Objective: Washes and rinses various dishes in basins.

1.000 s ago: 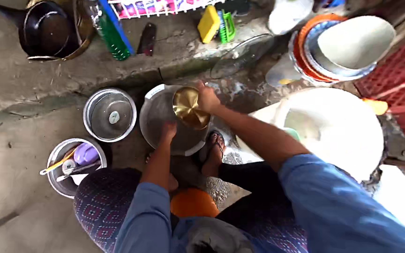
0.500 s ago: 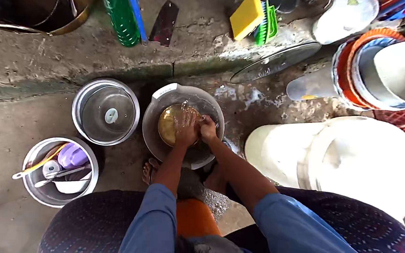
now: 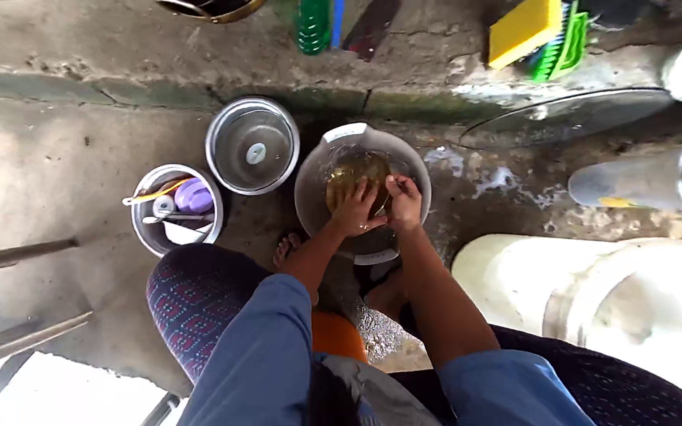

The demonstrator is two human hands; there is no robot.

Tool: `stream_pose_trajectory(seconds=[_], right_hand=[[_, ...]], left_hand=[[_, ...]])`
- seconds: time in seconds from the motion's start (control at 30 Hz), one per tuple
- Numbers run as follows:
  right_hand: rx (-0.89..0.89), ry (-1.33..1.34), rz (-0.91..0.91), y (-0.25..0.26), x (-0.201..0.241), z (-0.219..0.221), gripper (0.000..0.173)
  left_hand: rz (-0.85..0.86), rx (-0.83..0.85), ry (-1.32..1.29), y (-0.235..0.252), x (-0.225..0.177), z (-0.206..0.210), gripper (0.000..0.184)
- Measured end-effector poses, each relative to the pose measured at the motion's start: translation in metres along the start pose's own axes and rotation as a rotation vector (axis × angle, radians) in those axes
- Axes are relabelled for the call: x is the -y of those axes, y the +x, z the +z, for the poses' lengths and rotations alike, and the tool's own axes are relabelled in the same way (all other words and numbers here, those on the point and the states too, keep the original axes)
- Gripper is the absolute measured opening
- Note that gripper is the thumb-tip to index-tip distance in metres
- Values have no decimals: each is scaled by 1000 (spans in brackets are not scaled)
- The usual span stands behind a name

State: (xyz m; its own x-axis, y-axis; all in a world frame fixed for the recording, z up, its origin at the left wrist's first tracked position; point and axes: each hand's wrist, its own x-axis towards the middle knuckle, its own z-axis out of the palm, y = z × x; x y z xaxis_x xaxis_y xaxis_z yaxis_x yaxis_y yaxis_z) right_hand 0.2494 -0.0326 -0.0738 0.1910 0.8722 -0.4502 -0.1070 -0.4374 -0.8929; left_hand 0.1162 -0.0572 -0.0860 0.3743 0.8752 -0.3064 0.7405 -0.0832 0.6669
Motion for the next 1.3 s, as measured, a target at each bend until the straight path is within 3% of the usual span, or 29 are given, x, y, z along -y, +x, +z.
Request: stream_pose_trajectory(seconds=[0.07,0.2,0.27,0.33,0.4,0.43,0.5,0.57,0.63,0.7,0.83,1.03,1.3], right_hand=[[65,74,24,-8,8,6,27],[138,138,77,-12,14,17,43],[2,6,102,-12,8,20,47],[-193,-100,207,-11,-6,22,48],[-319,30,380,-9,-18,26,41],[-295,172,448,-7,-20,29,30],[-10,427,528,-7,-9,29,36],[237,403,543,-8,22,37,39],[423,167,479,-13,67,51,39],[489,-183,337,-21,114,62,33],[459,-704,39,-40,186,57,38],[399,-947,-89,-71,227,9,38],[426,-967,-80,-101,214,-30,39]], left_hand=[[-27,23,-101,-4,-6,-14,88],[-87,-51,-299,-19,-12,-48,57],[-208,-99,-327,-22,-9,-69,42],[-307,-137,-338,-21,0,-87,39],[-348,-183,-349,-18,15,-98,40],[-353,-193,-357,-16,22,-100,38],[-357,-191,-409,-9,33,-102,39],[-346,-178,-460,0,39,-103,43],[-311,-139,-465,6,36,-106,41],[-270,-99,-440,10,22,-118,38],[-141,-66,-372,11,-20,-151,38],[-5,-30,-282,-4,-73,-184,42],[95,-60,-153,-31,-99,-201,46]])
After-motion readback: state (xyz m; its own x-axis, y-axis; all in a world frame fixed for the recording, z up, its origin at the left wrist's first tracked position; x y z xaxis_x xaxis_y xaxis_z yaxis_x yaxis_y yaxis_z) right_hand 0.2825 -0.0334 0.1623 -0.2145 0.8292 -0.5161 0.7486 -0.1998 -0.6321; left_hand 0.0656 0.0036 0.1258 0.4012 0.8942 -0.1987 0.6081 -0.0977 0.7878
